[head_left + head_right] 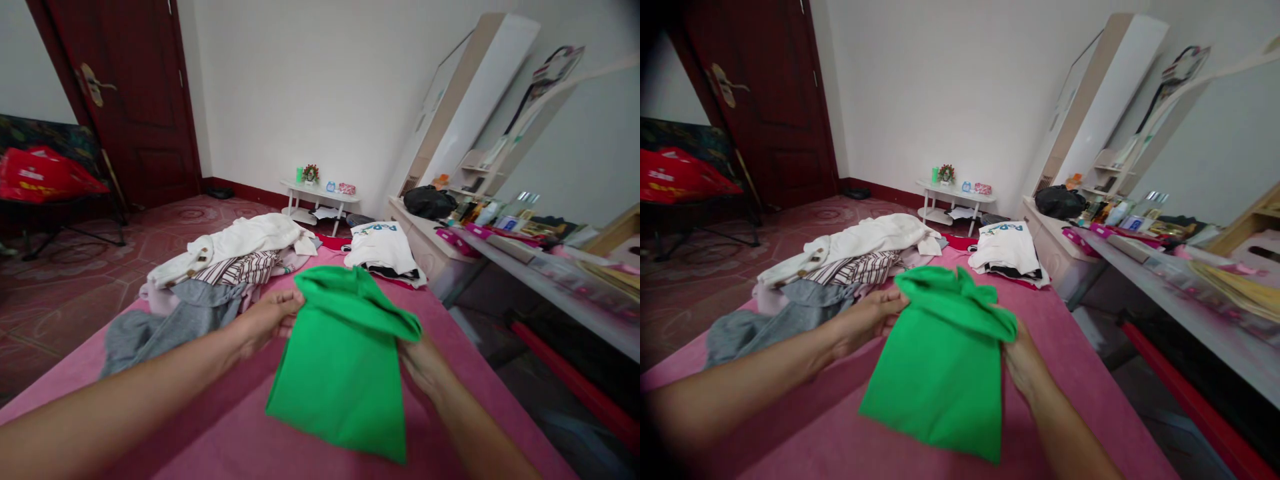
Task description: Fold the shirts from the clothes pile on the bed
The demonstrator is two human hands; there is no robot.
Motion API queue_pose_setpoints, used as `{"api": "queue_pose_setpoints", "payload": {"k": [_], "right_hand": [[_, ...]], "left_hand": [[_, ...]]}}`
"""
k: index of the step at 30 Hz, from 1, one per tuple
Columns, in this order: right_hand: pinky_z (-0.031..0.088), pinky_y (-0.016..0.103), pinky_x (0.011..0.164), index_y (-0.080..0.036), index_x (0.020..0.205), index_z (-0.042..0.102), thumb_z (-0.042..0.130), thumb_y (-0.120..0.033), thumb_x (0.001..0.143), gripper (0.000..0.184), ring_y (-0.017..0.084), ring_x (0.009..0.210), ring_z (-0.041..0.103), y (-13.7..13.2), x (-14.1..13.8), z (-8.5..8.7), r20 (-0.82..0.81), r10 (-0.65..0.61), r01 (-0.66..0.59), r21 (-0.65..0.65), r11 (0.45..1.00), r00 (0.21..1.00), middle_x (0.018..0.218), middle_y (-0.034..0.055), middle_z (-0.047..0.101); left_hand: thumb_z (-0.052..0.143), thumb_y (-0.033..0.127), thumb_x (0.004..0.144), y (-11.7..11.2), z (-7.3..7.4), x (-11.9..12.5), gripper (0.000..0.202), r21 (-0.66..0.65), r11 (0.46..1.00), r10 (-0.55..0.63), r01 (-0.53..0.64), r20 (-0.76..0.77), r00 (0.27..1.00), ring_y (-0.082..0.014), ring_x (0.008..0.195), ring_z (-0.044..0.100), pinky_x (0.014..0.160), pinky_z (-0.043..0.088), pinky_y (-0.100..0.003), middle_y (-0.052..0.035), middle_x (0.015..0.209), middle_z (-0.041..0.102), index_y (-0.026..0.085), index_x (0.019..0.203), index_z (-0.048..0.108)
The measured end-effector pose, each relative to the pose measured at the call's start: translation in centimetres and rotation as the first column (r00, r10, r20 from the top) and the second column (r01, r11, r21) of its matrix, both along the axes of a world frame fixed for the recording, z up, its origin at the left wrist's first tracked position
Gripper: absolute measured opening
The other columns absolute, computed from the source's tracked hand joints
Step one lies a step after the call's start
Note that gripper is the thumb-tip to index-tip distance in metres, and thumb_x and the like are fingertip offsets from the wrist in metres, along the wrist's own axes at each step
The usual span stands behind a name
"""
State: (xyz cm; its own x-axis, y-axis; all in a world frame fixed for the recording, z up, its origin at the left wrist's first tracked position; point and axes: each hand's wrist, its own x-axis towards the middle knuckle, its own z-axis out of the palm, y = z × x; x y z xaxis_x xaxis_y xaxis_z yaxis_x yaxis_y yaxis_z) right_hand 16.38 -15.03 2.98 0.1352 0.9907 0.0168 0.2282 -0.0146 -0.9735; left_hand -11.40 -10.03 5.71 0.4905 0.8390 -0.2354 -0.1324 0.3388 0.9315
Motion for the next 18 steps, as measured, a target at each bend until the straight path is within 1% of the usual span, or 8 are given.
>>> {"api": "queue_pose_setpoints", "payload": {"k": [2,4,7,9,11,14,16,18], "right_hand": [[0.054,0.046,0.087,-0.021,0.105,0.063,0.073,-0.053,0.065,0.052,0.031,0.099,0.067,2.0,0.3,-0.7,-0.232,0.002,-0.02,-0.076,0.997,0.973,0.109,0.0108,0.071],[0.052,0.047,0.09,-0.021,0.109,0.059,0.078,-0.047,0.062,0.056,0.031,0.105,0.065,2.4,0.6,-2.2,-0.364,-0.002,-0.041,-0.109,0.993,0.931,0.116,0.0118,0.068],[0.048,0.046,0.097,-0.025,0.126,0.047,0.078,-0.042,0.067,0.069,0.029,0.115,0.06,1.4,0.8,-4.3,-0.379,-0.009,-0.009,-0.045,0.999,0.925,0.132,0.0113,0.058],[0.045,0.045,0.101,-0.029,0.134,0.038,0.079,-0.04,0.065,0.081,0.027,0.122,0.054,0.6,0.6,-4.8,-0.325,-0.024,0.034,0.024,0.999,0.945,0.141,0.0096,0.05],[0.044,0.044,0.102,-0.03,0.135,0.039,0.081,-0.038,0.062,0.085,0.027,0.124,0.052,0.0,0.2,-4.5,-0.268,-0.033,0.048,0.048,0.998,0.963,0.142,0.0085,0.048],[0.048,0.044,0.095,-0.028,0.13,0.047,0.08,-0.039,0.063,0.076,0.029,0.117,0.057,-1.6,-0.3,-3.6,-0.287,0.021,-0.031,-0.03,0.999,0.958,0.134,0.0089,0.056],[0.052,0.043,0.087,-0.027,0.125,0.053,0.079,-0.043,0.064,0.068,0.029,0.108,0.062,-3.2,-0.4,-3.2,-0.297,0.079,-0.113,-0.102,0.988,0.952,0.124,0.0084,0.062],[0.054,0.039,0.079,-0.025,0.117,0.06,0.078,-0.046,0.064,0.06,0.028,0.097,0.065,-4.8,-0.2,-3.1,-0.257,0.165,-0.213,-0.169,0.962,0.952,0.112,0.007,0.067]], "left_hand": [[0.071,0.051,0.069,2.6,-1.5,0.8,0.045,-0.106,0.993,0.048,-0.053,-0.047,0.998,-0.0123,0.061,0.06,0.062,0.048,-0.025,-0.0017,0.077,0.065,0.017,0.095,0.057],[0.071,0.051,0.07,3.2,-3.6,0.8,0.054,-0.11,0.992,0.052,-0.061,-0.082,0.995,-0.0112,0.061,0.058,0.061,0.047,-0.023,-0.0006,0.077,0.062,0.016,0.106,0.054],[0.077,0.047,0.068,1.5,-6.0,0.3,0.073,0.003,1.0,-0.011,0.011,-0.087,0.996,-0.0128,0.071,0.061,0.064,0.046,-0.023,0.0003,0.085,0.061,0.022,0.127,0.042],[0.079,0.044,0.066,-0.1,-6.5,-0.1,0.082,0.087,0.991,-0.092,0.099,-0.081,0.993,-0.0154,0.078,0.062,0.067,0.047,-0.024,-0.0002,0.09,0.061,0.025,0.134,0.037],[0.078,0.043,0.068,-1.5,-6.4,-0.4,0.073,0.167,0.973,-0.146,0.162,-0.101,0.984,-0.0154,0.076,0.06,0.065,0.045,-0.024,0.0003,0.088,0.06,0.025,0.13,0.044],[0.066,0.044,0.08,-3.5,-5.1,-1.3,0.037,0.329,0.914,-0.168,0.237,-0.223,0.96,-0.0139,0.07,0.055,0.062,0.042,-0.023,0.0001,0.079,0.06,0.022,0.109,0.064],[0.061,0.041,0.085,-5.1,-3.9,-2.5,0.025,0.422,0.853,-0.165,0.308,-0.341,0.926,-0.0165,0.077,0.056,0.07,0.044,-0.025,-0.0021,0.084,0.063,0.023,0.1,0.07],[0.063,0.039,0.084,-6.4,-2.9,-3.8,0.022,0.429,0.801,-0.219,0.417,-0.439,0.871,-0.0193,0.087,0.057,0.077,0.045,-0.027,-0.0034,0.096,0.065,0.027,0.099,0.072]]}}
